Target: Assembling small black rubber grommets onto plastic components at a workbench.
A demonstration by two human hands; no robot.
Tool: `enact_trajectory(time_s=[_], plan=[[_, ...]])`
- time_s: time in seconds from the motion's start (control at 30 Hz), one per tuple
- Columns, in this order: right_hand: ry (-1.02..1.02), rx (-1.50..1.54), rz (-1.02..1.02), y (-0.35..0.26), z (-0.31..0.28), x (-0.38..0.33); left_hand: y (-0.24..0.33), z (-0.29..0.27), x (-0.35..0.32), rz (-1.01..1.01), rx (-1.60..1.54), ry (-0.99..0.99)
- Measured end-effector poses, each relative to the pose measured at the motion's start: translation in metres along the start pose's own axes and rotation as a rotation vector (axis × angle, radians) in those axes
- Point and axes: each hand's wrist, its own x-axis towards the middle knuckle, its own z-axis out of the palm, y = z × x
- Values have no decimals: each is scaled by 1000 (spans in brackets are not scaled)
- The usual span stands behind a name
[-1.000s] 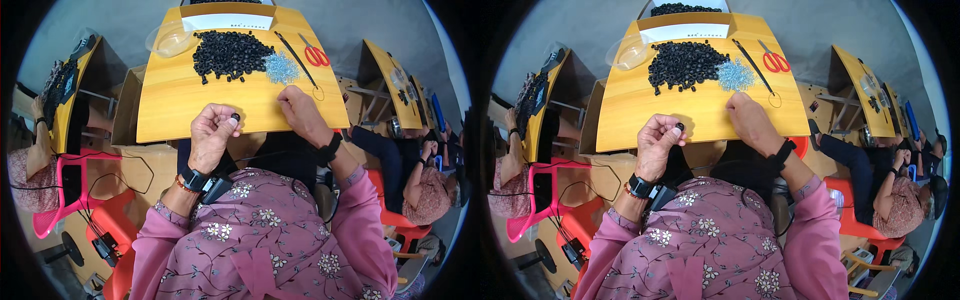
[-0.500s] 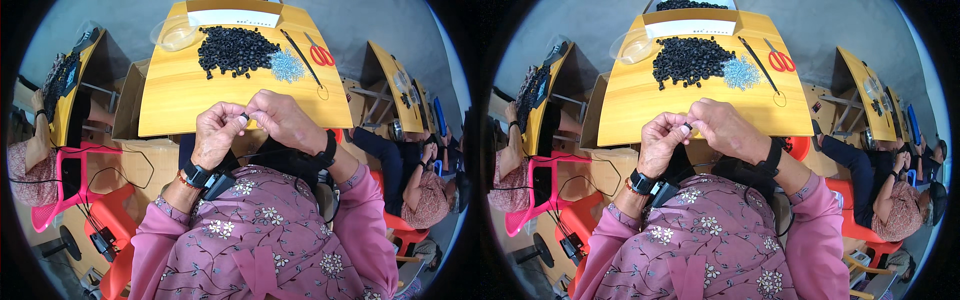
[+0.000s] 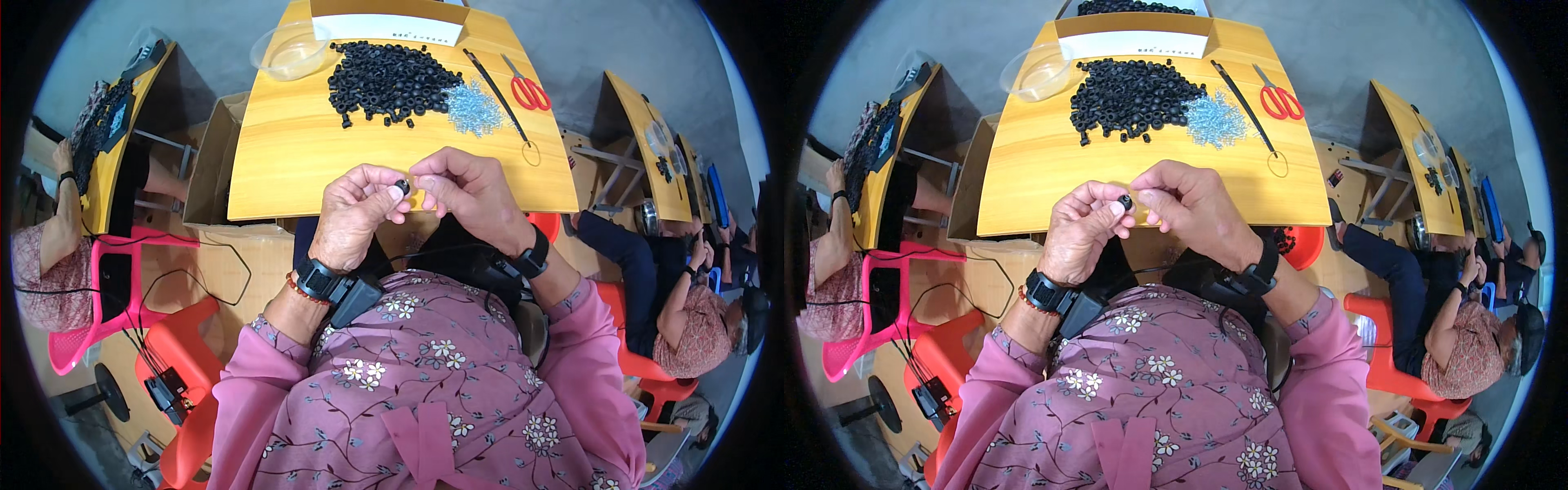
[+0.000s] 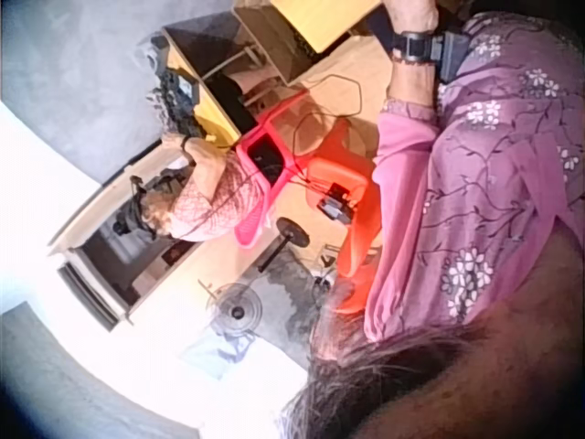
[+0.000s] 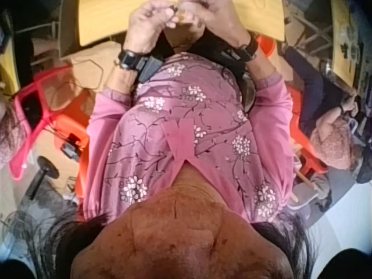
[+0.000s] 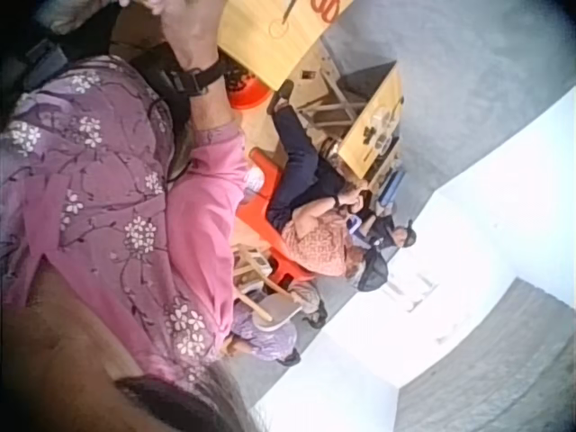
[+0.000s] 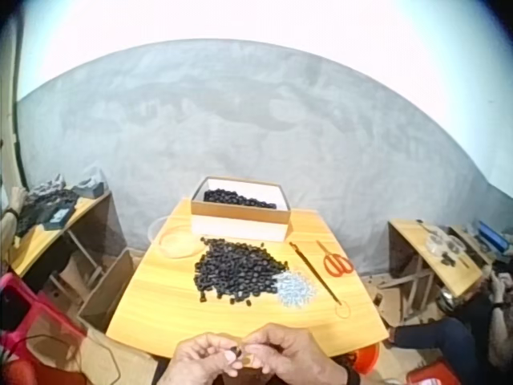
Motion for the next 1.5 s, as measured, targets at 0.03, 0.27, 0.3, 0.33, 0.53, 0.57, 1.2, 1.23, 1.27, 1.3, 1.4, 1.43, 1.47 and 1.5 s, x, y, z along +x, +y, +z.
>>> enact_trajectory(time_s=[0.03,0.27,0.3,0.33,0.53,0.57,1.2,1.23,1.27,1.3,1.4,1.43,1.47,1.5], plan=[[7,-35,-44,0,3,-1,0,0,0,-1,-8,4],[34,-411,-357,6,7,1,0,-1,1,11,-11,5],[40,-402,-357,6,8,1,0,-1,1,16,-5,7],[47,-393,-357,8,8,1,1,-1,1,22,1,9],[42,-266,-178,1,4,2,2,1,2,30,8,36],[30,-305,-194,3,3,2,2,0,2,31,11,38],[209,-708,-154,31,-20,82,3,-2,4,35,-51,153],[199,-722,-144,33,-20,85,3,-3,4,36,-50,151],[188,-735,-134,35,-19,87,3,-3,4,36,-49,149],[178,-749,-126,36,-18,89,3,-3,4,39,-53,147],[152,-793,-153,41,-19,93,3,-4,5,41,-56,138],[144,-807,-172,42,-20,93,3,-5,5,40,-50,133],[134,-812,-180,43,-22,92,2,-6,6,38,-45,128],[124,-816,-191,42,-23,92,2,-6,6,41,-50,126]])
